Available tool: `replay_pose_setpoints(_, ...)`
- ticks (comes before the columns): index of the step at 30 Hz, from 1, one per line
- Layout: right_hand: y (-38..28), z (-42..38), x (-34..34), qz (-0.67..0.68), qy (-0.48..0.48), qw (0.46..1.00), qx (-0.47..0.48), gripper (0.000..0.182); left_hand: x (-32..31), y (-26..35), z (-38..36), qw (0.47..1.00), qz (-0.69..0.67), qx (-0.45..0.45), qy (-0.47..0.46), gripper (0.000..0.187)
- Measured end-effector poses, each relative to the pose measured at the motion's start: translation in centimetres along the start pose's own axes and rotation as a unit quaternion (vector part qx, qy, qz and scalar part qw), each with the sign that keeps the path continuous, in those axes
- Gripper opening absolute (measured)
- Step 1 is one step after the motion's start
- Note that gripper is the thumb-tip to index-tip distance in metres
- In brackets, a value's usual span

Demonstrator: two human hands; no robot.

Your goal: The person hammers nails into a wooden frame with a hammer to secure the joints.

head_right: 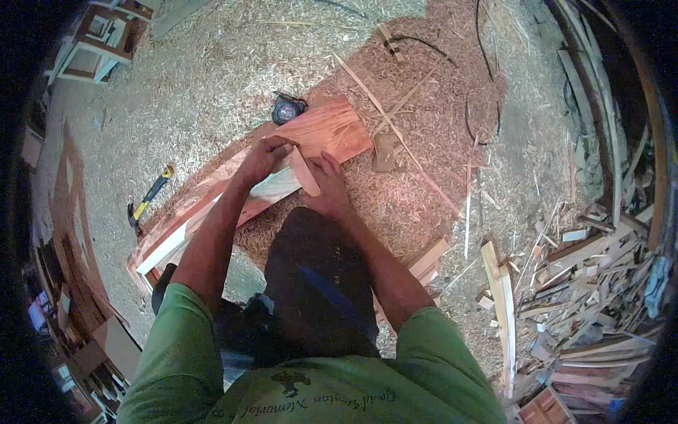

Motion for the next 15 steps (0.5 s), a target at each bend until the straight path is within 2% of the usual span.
replay_pose_setpoints(3,0.15,-0.13,-0.46,-0.004,-0.004,1.000,0.008,0.089,0.20,1.10,-0.64,0.999,0.030,0.012,-0.008,0.033)
replay_pose_setpoints(6,0.21,-0.30,-0.33,0.001,-0.003,1.000,0.011,0.089,-0.18,0.80,-0.85,0.998,-0.022,0.056,-0.034,0.033)
replay_pose_setpoints(15,0.26,-0.10,-0.15,0.003,0.010,1.000,-0.001,0.086,-0.42,1.00,-0.24,0.999,0.027,-0.022,-0.001,0.031)
Point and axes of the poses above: each hand's wrist, its own z-axis towards the middle knuckle, its own x-axis out of the back of the hand, y = z × x, the point moved 10 cm from there along z, towards the middle knuckle, and after that the axes turned 12 degrees about x, right-handed, at the moved point
